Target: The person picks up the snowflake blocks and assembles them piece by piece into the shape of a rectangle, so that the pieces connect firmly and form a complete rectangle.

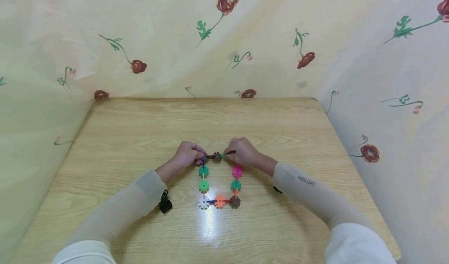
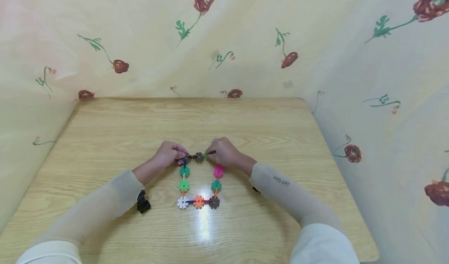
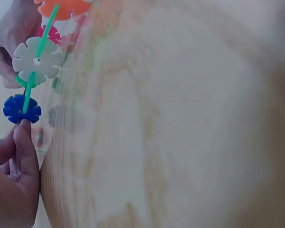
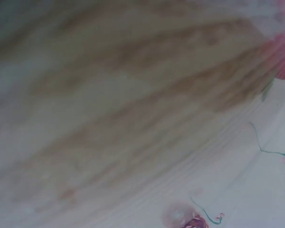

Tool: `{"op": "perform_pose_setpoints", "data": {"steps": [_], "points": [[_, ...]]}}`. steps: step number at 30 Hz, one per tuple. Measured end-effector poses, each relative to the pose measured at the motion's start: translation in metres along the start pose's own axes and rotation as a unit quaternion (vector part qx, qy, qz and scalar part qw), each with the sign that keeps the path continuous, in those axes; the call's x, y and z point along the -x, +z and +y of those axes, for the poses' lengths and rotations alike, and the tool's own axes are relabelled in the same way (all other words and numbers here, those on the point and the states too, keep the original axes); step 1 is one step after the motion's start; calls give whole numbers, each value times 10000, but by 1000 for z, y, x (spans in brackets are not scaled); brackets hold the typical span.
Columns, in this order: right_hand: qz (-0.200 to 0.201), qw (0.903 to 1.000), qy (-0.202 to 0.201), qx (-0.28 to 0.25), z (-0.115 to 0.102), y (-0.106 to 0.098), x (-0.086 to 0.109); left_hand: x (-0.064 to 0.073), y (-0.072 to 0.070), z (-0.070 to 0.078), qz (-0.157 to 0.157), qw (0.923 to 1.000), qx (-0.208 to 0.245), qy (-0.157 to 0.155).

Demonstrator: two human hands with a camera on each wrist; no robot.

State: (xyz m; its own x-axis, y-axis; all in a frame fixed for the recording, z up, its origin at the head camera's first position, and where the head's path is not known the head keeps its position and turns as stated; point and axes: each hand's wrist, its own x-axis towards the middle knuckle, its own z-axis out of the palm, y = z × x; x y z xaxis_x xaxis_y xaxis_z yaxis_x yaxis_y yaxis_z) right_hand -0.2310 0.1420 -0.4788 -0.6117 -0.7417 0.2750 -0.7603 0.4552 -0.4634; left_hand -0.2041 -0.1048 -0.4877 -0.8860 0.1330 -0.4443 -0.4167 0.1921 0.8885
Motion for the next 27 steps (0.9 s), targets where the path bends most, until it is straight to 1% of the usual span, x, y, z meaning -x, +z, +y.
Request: {"op": "perform_pose_setpoints", "data": {"steps": [4,8,12,15,18,20,23,25,27], "points": [[426,9989,-23,-169,0,4,3,1,3,0,43,9999,96,-19],[727,9970,42,-255,-3,12,7,4,5,-5,133,9995,200,-193],[985,9949,83,-213,-7,16,8,7,7,-8,234,9992,217,-231],[1154,9932,3,-118,-9,15,5,8,9,-8,292,9991,234,-193],[1198,9925,-224,50,-10,12,1,8,10,-7,370,9988,230,-212],[1145,9925,-410,162,-10,10,-1,8,10,-5,434,9984,251,-248],[1042,9919,-632,369,-11,8,-5,7,9,-1,541,9979,292,-215],[982,9917,-707,439,-12,6,-7,6,8,1,581,9977,302,-168],[891,9927,-685,444,-14,2,-9,5,7,3,576,9979,290,-105]]}}
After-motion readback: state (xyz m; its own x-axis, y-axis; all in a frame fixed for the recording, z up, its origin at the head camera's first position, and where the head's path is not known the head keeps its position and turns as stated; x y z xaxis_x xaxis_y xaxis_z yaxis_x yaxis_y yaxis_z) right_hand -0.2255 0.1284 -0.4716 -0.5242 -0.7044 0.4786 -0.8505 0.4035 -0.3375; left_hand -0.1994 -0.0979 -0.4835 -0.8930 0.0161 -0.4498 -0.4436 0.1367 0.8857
